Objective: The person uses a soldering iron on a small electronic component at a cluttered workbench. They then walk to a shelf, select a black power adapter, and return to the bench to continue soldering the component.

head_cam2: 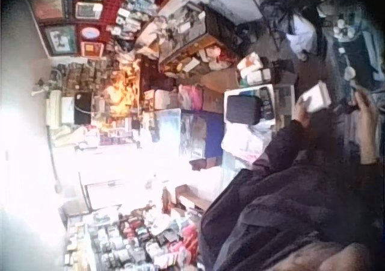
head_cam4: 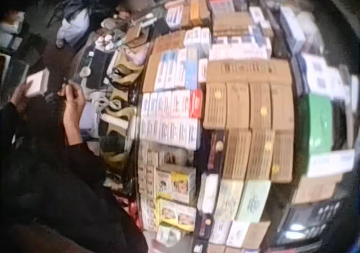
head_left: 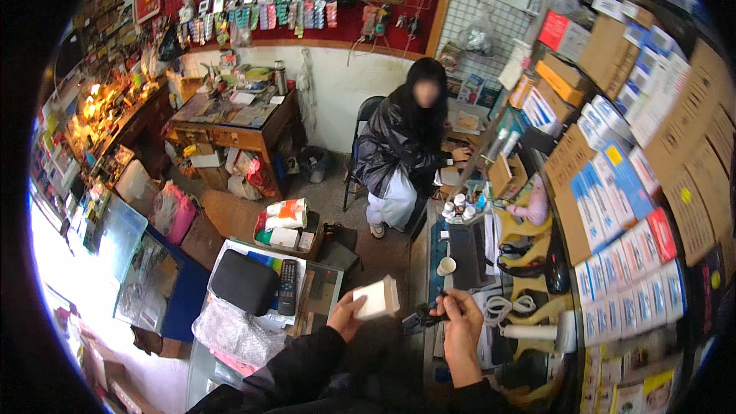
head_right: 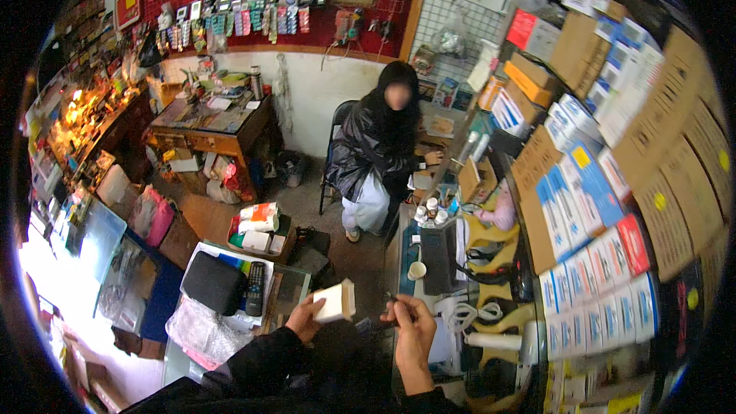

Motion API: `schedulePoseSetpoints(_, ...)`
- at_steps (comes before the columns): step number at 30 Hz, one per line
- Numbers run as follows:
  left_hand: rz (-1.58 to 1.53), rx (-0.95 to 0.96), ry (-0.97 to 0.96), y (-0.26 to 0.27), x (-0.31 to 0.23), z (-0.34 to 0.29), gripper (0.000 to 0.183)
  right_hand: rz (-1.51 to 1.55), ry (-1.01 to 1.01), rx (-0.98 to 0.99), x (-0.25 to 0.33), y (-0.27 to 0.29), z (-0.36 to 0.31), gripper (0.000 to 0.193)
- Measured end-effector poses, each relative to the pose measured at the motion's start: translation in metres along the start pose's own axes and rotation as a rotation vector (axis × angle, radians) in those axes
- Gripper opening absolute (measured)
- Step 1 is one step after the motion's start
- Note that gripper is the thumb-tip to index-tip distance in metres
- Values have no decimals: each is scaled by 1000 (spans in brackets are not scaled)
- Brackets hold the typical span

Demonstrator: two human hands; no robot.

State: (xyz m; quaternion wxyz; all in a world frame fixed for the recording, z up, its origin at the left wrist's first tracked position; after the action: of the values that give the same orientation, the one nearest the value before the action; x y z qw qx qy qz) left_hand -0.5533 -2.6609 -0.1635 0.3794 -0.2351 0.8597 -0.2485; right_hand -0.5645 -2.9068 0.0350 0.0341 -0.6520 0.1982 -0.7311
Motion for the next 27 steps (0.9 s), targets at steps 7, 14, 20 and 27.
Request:
schedulePoseSetpoints(7,-313,-208,-141,12,-86,150,35,32,-17,147,-69,-60,207,19)
schedulePoseSetpoints(14,-336,-355,-112,12,-166,270,31,62,-38,224,-110,-120,425,17)
schedulePoseSetpoints(20,-439,-505,-193,43,-226,269,32,136,-130,266,-131,-171,529,17)
schedulePoseSetpoints(27,-557,-636,-261,64,-321,290,18,-2,-115,503,-139,-256,581,20)
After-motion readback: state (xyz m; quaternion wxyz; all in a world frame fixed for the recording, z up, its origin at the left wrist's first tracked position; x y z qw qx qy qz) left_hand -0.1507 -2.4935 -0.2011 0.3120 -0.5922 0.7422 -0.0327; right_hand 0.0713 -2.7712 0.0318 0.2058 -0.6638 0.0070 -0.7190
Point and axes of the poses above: each hand's wrist, its own z-axis towards the middle knuckle, its own y-axis out of the back of the hand, x = y × z, the point moved 9 cm from there along z, towards the middle knuckle, and after that the axes turned 9 degrees about y, right-handed, at the moved point
